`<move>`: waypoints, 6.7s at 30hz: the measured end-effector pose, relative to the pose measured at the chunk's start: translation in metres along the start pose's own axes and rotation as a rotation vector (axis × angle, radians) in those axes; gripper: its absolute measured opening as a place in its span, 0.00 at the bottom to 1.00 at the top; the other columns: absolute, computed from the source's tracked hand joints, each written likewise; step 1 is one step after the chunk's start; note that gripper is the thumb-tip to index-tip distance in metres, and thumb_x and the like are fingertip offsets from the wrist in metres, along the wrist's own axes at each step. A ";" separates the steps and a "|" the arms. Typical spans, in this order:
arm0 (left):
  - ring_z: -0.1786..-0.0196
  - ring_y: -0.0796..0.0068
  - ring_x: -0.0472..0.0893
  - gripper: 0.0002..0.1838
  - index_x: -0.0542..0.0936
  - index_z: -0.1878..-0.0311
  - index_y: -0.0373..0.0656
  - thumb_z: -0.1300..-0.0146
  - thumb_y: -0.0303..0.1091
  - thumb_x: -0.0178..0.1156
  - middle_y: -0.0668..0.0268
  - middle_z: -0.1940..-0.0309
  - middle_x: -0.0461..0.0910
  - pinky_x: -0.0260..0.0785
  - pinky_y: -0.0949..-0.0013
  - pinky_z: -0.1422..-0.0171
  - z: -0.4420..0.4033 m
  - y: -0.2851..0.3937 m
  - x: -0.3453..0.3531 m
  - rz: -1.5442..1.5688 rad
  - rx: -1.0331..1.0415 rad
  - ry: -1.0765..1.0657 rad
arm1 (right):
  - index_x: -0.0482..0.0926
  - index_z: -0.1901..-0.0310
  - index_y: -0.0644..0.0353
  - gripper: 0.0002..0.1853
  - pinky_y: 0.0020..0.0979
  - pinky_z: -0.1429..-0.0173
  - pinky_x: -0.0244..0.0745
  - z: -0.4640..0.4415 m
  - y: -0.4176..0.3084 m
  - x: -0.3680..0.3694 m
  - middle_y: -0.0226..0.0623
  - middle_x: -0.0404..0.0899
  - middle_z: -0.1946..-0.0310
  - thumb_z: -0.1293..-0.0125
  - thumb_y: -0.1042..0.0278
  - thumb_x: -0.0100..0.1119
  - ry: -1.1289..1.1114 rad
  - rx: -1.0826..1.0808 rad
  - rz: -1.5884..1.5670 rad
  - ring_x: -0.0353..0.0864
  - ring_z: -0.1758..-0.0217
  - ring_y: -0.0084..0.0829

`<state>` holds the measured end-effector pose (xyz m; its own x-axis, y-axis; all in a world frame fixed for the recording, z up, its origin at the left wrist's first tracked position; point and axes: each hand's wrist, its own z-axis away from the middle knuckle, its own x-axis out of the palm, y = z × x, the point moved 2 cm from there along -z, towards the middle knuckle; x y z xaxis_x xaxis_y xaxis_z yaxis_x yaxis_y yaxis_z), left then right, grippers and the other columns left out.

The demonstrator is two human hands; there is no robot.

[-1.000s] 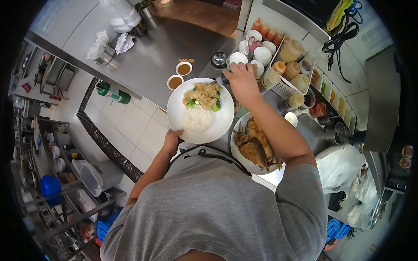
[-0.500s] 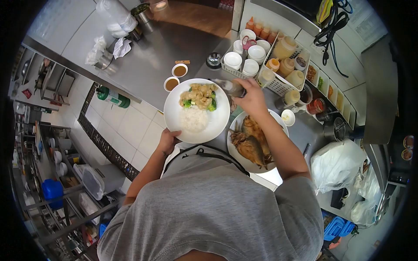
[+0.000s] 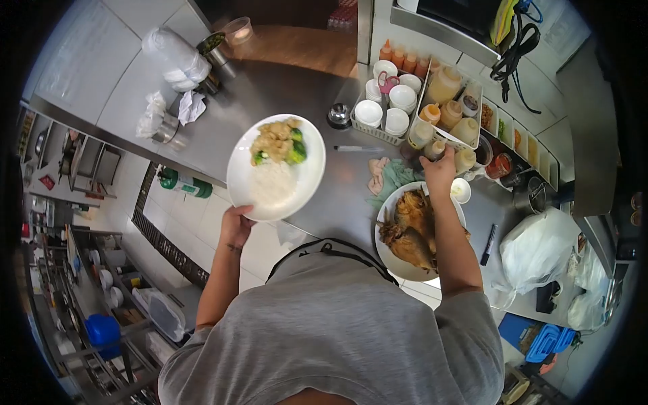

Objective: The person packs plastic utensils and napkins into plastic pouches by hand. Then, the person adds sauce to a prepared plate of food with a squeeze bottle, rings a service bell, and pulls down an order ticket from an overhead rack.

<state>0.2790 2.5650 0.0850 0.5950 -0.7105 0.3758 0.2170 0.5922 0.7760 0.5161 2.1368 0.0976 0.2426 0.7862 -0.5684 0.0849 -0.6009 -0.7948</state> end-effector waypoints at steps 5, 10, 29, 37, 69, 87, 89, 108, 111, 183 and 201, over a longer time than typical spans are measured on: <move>0.54 0.60 0.82 0.21 0.70 0.46 0.28 0.44 0.22 0.54 0.55 0.52 0.79 0.76 0.58 0.47 -0.096 0.058 -0.038 -0.087 0.090 0.025 | 0.66 0.39 0.66 0.38 0.36 0.43 0.70 0.013 0.006 -0.012 0.51 0.77 0.52 0.53 0.69 0.70 0.052 -0.058 0.205 0.77 0.49 0.46; 0.58 0.55 0.82 0.21 0.67 0.46 0.25 0.44 0.20 0.50 0.49 0.55 0.78 0.80 0.56 0.53 -0.209 0.091 -0.062 -0.132 0.099 0.057 | 0.68 0.39 0.62 0.33 0.35 0.46 0.72 0.062 -0.063 -0.036 0.45 0.78 0.53 0.48 0.70 0.67 -0.125 0.127 0.270 0.78 0.52 0.40; 0.61 0.72 0.76 0.14 0.78 0.52 0.42 0.41 0.19 0.54 0.64 0.63 0.75 0.70 0.69 0.54 -0.235 0.058 0.034 -0.669 0.730 0.048 | 0.73 0.43 0.56 0.21 0.58 0.27 0.42 -0.007 -0.146 0.203 0.45 0.53 0.30 0.39 0.70 0.49 -0.175 -0.370 0.820 0.51 0.26 0.47; 0.56 0.56 0.79 0.11 0.80 0.54 0.46 0.40 0.27 0.56 0.56 0.57 0.77 0.72 0.59 0.52 -0.259 0.051 0.071 -1.324 0.876 -0.318 | 0.68 0.38 0.57 0.25 0.54 0.27 0.45 -0.018 -0.168 0.213 0.44 0.53 0.30 0.39 0.70 0.50 -0.118 -0.416 0.843 0.49 0.26 0.45; 0.64 0.75 0.77 0.15 0.75 0.52 0.36 0.44 0.19 0.56 0.62 0.61 0.77 0.71 0.73 0.66 -0.143 0.076 -0.065 -0.849 0.813 -0.045 | 0.60 0.32 0.50 0.30 0.48 0.25 0.46 0.073 -0.271 0.315 0.39 0.59 0.32 0.35 0.57 0.51 -0.404 -1.448 0.638 0.56 0.27 0.36; 0.60 0.83 0.74 0.10 0.77 0.53 0.39 0.37 0.26 0.58 0.67 0.54 0.74 0.67 0.80 0.60 0.006 0.337 0.306 -0.268 1.556 -0.907 | 0.74 0.53 0.56 0.17 0.38 0.55 0.71 0.101 -0.185 0.064 0.38 0.75 0.65 0.45 0.67 0.63 -0.179 -0.901 0.373 0.75 0.61 0.40; 0.57 0.81 0.74 0.11 0.77 0.53 0.38 0.39 0.26 0.58 0.66 0.57 0.75 0.68 0.76 0.56 0.051 0.372 0.355 -0.224 1.421 -1.048 | 0.75 0.54 0.57 0.17 0.38 0.57 0.72 0.108 -0.197 0.030 0.38 0.76 0.67 0.47 0.69 0.64 0.035 -0.810 0.324 0.76 0.63 0.42; 0.53 0.65 0.75 0.22 0.74 0.48 0.40 0.50 0.23 0.58 0.59 0.50 0.73 0.70 0.62 0.51 0.113 0.493 0.509 0.153 1.211 -0.524 | 0.77 0.66 0.59 0.08 0.34 0.69 0.71 0.222 -0.054 -0.104 0.41 0.78 0.69 0.47 0.82 0.57 0.380 -0.254 0.185 0.76 0.72 0.39; 0.51 0.65 0.75 0.19 0.74 0.47 0.38 0.44 0.25 0.57 0.59 0.48 0.73 0.70 0.62 0.48 0.125 0.499 0.510 0.201 1.167 -0.858 | 0.77 0.66 0.60 0.07 0.33 0.70 0.71 0.209 -0.056 -0.109 0.41 0.78 0.68 0.47 0.82 0.57 0.378 -0.327 0.188 0.76 0.72 0.39; 0.58 0.70 0.83 0.11 0.78 0.52 0.35 0.37 0.23 0.56 0.58 0.63 0.84 0.73 0.71 0.51 0.179 -0.166 0.264 -0.736 0.375 -1.933 | 0.85 0.61 0.53 0.14 0.37 0.55 0.78 0.847 0.130 0.011 0.42 0.84 0.63 0.42 0.55 0.58 -0.415 1.696 0.175 0.83 0.58 0.38; 0.43 0.55 0.76 0.33 0.71 0.39 0.38 0.46 0.44 0.66 0.52 0.39 0.70 0.64 0.62 0.34 0.210 -0.528 0.748 -1.304 0.664 -0.947 | 0.77 0.52 0.61 0.16 0.25 0.72 0.74 0.725 0.303 -0.277 0.35 0.82 0.69 0.43 0.69 0.63 0.711 1.505 -0.509 0.83 0.71 0.28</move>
